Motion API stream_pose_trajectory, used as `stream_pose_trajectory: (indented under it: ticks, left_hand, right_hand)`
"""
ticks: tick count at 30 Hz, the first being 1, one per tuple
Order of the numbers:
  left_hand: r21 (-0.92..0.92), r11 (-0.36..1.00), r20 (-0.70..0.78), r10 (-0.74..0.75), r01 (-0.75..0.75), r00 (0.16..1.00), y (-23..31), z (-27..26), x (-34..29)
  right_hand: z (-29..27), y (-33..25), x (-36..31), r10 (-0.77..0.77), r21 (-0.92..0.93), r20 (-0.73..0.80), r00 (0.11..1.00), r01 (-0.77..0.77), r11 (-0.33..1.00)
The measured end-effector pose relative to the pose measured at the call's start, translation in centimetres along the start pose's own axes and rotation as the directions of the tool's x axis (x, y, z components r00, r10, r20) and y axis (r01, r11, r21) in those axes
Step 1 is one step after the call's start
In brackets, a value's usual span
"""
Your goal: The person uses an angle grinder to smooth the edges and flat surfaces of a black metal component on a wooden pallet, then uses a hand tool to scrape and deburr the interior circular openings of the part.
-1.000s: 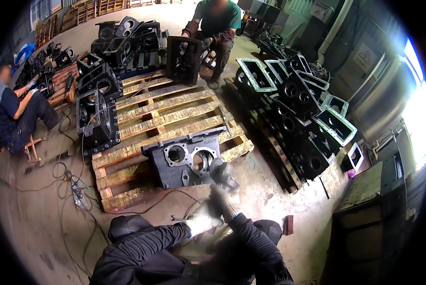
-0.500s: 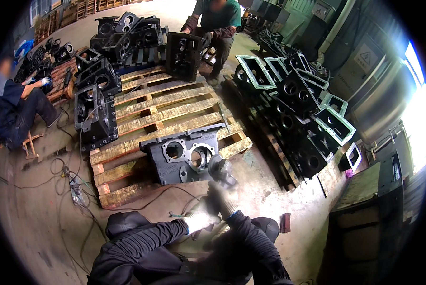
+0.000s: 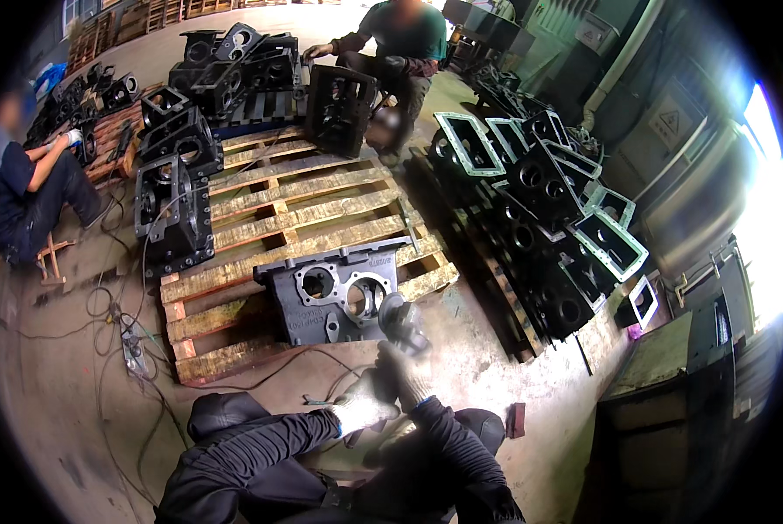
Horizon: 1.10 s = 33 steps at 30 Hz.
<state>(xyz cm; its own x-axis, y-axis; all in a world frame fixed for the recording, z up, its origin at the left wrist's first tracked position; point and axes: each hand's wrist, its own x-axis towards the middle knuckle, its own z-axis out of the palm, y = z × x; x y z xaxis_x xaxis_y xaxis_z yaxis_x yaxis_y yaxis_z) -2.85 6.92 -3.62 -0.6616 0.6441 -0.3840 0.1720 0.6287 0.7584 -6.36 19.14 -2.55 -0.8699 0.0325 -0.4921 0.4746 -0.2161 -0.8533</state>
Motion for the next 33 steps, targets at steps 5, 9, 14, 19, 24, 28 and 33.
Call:
stream_pose_trajectory:
  ticks: [5, 9, 14, 19, 24, 28, 33]
  left_hand:
    - [0.152, 0.987, 0.031, 0.045, -0.049, 0.999, 1.3, -0.6, 0.2]
    - [-0.042, 0.999, -0.057, -0.016, 0.014, 0.998, -1.9, 2.0, 1.1]
    - [0.472, 0.871, 0.008, 0.15, -0.136, 0.989, 3.2, -2.7, -1.3]
    - [0.641, 0.751, -0.237, 0.39, -0.159, 0.89, -0.6, 0.5, -0.9]
    - [0.224, 0.947, -0.447, 0.309, -0.229, 0.839, 0.0, 0.0, -0.2]
    - [-0.133, 0.988, -0.414, 0.013, -0.075, 0.91, 1.2, -0.4, 0.2]
    - [-0.473, 0.878, -0.27, -0.215, 0.065, 0.939, 1.5, -1.1, -1.4]
  right_hand:
    - [0.1, -0.7, -0.4, 0.027, -0.002, -0.128, 0.991, -0.027, 1.0]
    - [1.7, -1.7, -1.9, -0.054, 0.007, -0.107, 0.993, 0.055, 0.998]
    - [1.3, -1.6, -1.8, -0.14, -0.033, -0.18, 0.974, 0.136, 0.99]
    - [-0.3, 0.6, 0.5, 0.178, 0.239, 0.101, 0.979, -0.197, 0.951]
    - [3.7, -3.9, -3.1, -0.044, 0.072, -0.117, 0.992, 0.053, 0.996]
    - [-0.5, -0.3, 2.0, 0.046, 0.23, 0.104, 0.994, -0.068, 0.971]
    - [0.8, -2.1, 0.9, -0.046, 0.285, 0.28, 0.959, -0.037, 0.958]
